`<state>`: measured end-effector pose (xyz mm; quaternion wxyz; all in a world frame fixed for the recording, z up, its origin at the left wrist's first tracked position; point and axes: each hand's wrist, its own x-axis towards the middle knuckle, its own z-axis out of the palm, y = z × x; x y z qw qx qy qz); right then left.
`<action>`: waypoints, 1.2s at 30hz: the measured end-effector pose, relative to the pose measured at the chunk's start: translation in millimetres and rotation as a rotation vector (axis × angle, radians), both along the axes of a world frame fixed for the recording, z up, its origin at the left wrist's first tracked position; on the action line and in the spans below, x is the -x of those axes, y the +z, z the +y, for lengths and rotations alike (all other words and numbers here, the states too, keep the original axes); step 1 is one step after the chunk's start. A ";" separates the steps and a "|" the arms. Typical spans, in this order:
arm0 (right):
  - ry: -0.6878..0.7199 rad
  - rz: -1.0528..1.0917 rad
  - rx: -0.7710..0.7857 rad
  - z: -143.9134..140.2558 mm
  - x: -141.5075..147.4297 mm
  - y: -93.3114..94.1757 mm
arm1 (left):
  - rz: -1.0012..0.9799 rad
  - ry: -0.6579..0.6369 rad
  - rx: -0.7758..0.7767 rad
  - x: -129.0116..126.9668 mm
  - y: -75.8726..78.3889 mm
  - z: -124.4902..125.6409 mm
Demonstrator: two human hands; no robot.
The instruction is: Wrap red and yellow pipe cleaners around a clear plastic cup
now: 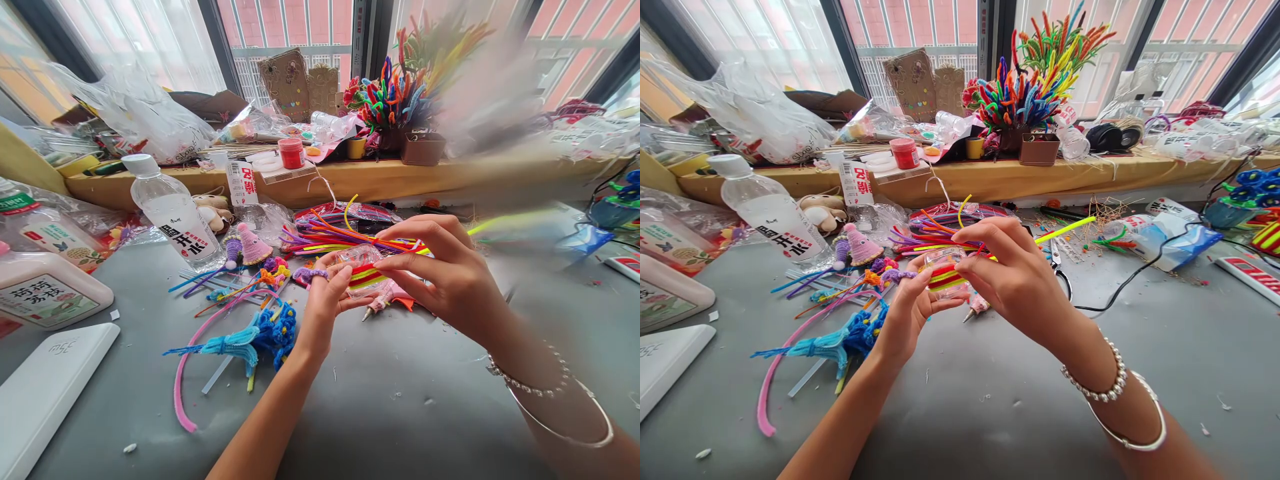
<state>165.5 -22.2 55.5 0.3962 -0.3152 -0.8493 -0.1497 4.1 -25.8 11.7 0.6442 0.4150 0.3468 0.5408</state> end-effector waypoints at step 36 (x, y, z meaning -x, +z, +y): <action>-0.096 -0.148 0.341 0.3 -31.6 17.3 | 0.032 0.031 -0.114 1.2 -0.3 -0.1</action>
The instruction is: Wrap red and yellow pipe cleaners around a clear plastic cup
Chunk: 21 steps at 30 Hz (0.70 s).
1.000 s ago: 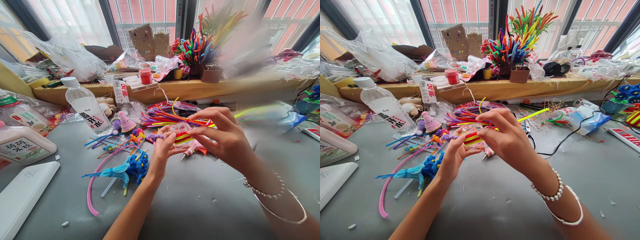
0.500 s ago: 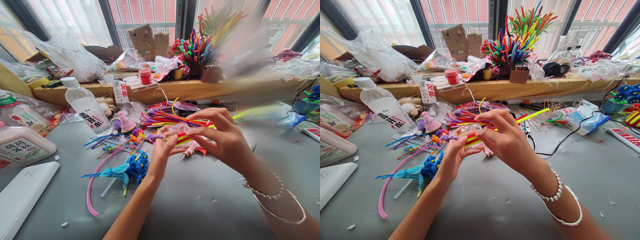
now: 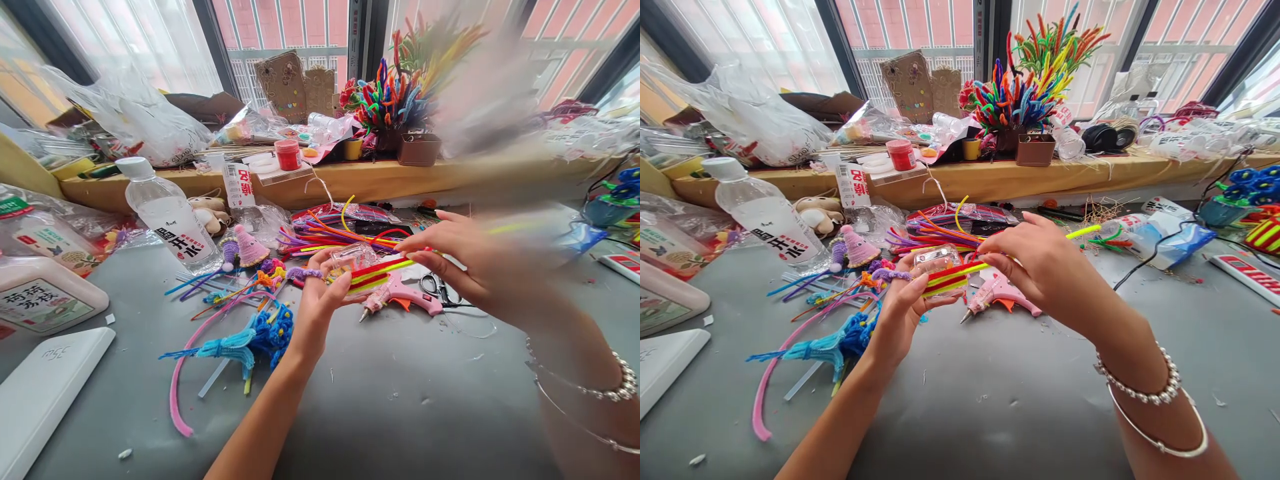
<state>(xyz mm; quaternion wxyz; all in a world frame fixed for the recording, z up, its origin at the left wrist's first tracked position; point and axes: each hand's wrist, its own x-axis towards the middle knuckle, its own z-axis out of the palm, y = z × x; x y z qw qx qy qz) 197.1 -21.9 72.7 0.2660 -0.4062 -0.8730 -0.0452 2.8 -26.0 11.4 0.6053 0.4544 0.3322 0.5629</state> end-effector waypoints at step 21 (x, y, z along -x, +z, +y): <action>0.107 -0.034 0.184 0.5 12.2 -4.6 | 0.047 0.000 0.032 -4.7 4.5 -3.4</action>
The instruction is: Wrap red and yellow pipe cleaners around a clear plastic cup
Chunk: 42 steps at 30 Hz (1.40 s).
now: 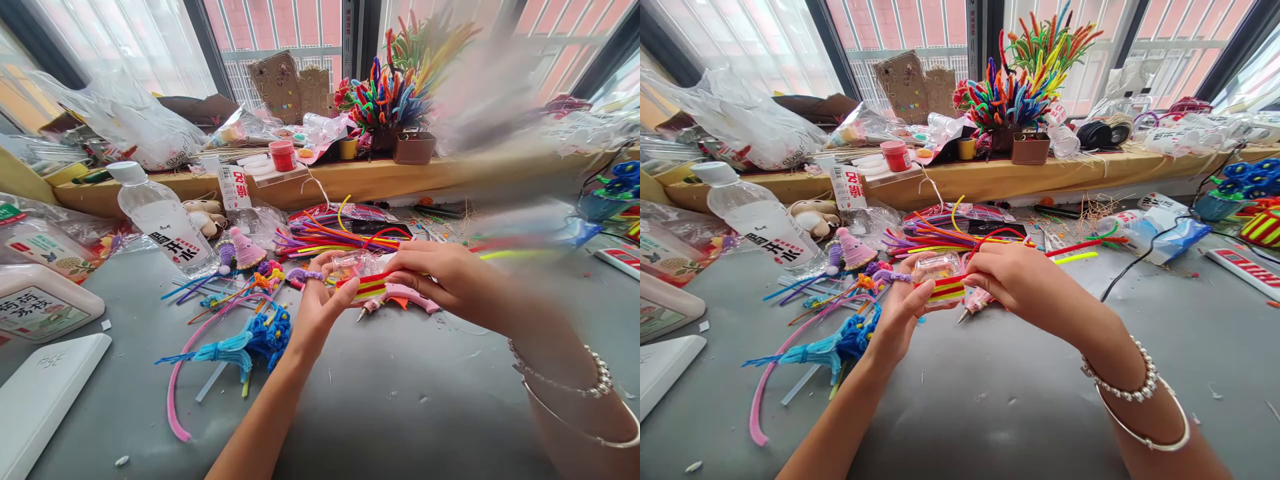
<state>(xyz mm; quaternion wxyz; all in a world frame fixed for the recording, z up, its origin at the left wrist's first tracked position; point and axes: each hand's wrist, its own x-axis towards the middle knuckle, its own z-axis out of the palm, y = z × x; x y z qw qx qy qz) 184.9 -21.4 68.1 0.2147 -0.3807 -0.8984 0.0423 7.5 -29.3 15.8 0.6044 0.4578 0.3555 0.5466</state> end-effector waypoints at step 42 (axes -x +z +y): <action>-0.022 0.173 -0.459 -5.4 22.5 -10.5 | 0.012 0.029 0.068 3.0 -5.5 4.5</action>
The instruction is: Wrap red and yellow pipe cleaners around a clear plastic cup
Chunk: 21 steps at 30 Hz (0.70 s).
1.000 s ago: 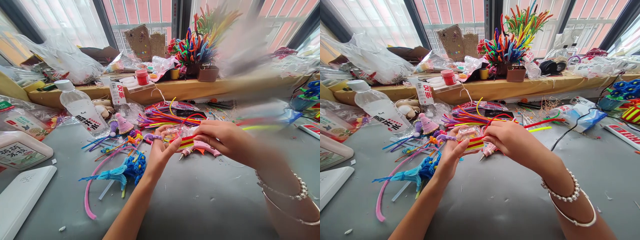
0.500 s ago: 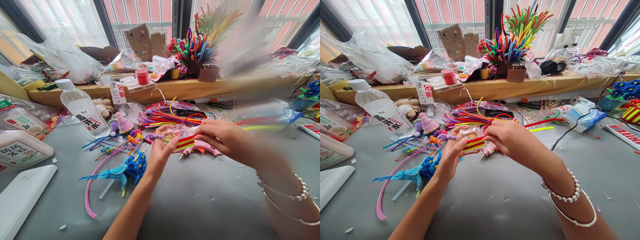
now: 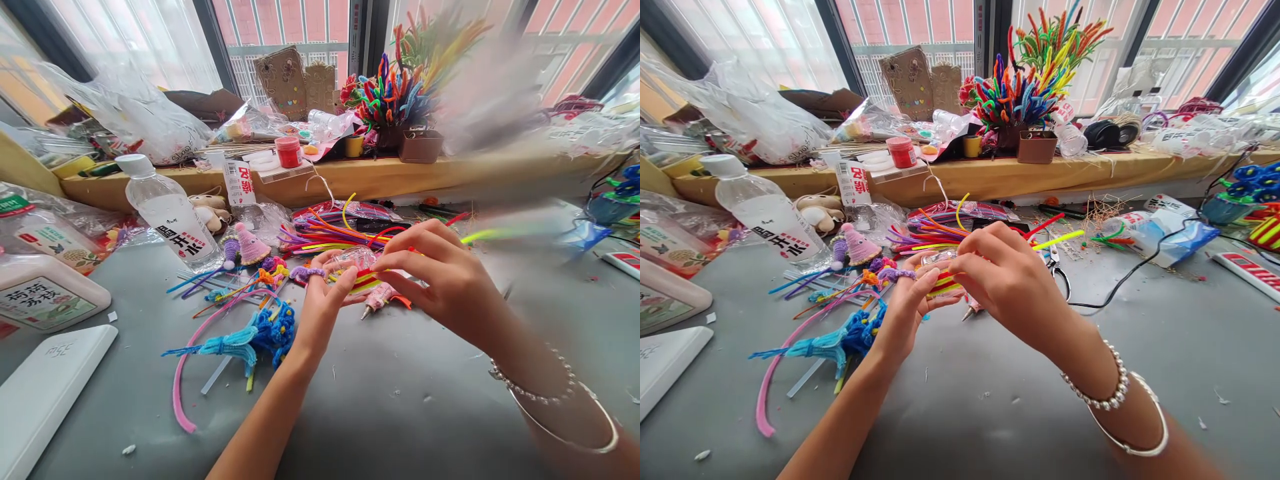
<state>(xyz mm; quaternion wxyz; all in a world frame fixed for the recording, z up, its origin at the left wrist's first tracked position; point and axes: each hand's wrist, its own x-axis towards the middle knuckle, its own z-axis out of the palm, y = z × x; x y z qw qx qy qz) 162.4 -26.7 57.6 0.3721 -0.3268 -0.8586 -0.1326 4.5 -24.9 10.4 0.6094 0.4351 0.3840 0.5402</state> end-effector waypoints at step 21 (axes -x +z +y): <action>0.019 -0.010 -0.040 -0.5 8.8 -6.4 | -0.023 -0.004 0.004 -1.1 1.3 -0.2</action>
